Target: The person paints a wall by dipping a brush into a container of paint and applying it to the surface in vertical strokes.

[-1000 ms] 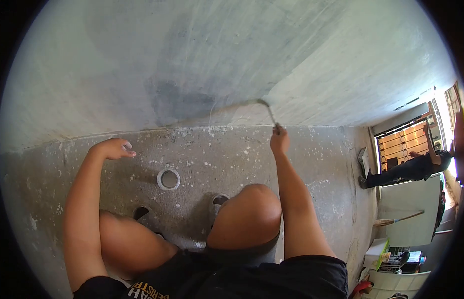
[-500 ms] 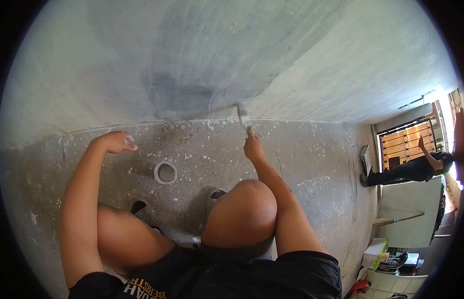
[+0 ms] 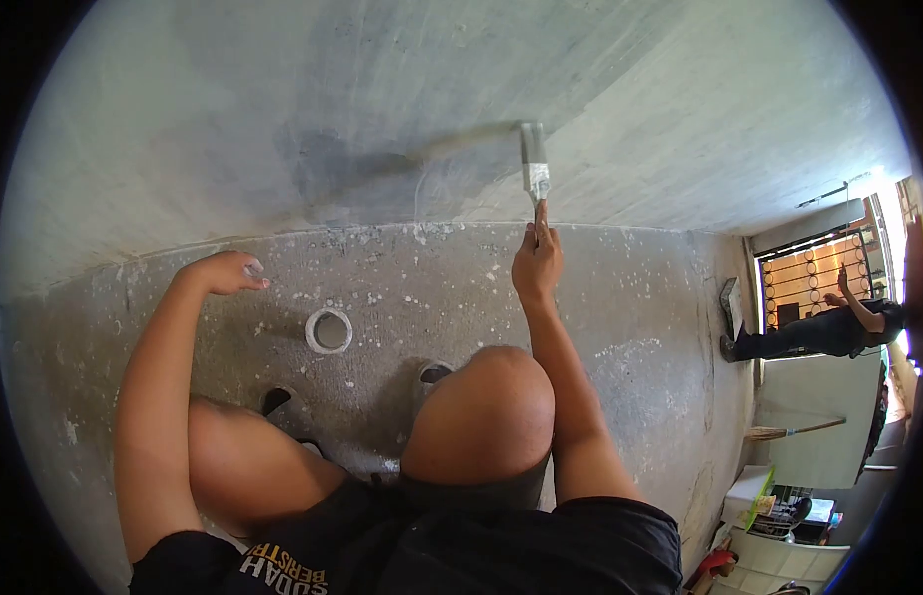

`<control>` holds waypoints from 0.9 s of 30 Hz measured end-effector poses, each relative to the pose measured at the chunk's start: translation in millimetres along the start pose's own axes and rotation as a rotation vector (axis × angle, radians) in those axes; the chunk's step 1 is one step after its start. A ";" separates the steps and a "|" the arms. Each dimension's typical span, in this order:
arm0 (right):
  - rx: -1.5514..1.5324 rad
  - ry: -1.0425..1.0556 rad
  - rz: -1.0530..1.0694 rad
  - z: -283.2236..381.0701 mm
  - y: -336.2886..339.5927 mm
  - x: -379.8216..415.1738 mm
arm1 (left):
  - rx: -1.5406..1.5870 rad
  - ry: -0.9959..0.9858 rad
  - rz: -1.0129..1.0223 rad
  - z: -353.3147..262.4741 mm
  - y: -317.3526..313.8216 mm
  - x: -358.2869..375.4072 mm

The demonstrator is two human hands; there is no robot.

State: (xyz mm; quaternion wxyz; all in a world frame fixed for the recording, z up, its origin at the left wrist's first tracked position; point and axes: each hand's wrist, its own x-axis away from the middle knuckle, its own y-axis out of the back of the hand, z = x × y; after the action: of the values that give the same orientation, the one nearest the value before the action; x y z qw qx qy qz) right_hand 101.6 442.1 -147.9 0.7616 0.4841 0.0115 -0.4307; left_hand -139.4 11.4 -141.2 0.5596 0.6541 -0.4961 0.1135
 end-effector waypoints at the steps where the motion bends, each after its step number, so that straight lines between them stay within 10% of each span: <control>1: -0.002 -0.004 0.003 -3.7 -5.6 1.7 | 0.021 0.007 0.008 -2.7 -0.4 2.3; 13: 0.242 0.025 0.667 -102.8 -113.9 66.6 | 0.027 0.030 -0.030 13.9 -0.4 10.0; 19: 0.218 -0.109 0.384 -56.5 -57.2 28.4 | 0.007 0.032 -0.011 7.6 0.4 2.2; 21: -0.010 -0.067 0.003 -45.0 -40.0 24.9 | 0.015 0.029 -0.008 4.9 1.6 -3.1; 27: -0.001 0.032 0.013 -63.4 -57.6 20.2 | 0.034 0.020 -0.016 -7.1 1.5 -6.3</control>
State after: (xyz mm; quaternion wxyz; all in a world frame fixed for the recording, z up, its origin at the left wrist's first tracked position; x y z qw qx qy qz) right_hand 101.2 467.3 -232.3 0.7643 0.4906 0.0209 -0.4180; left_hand -140.7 20.8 -142.3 0.5540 0.6665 -0.4832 0.1240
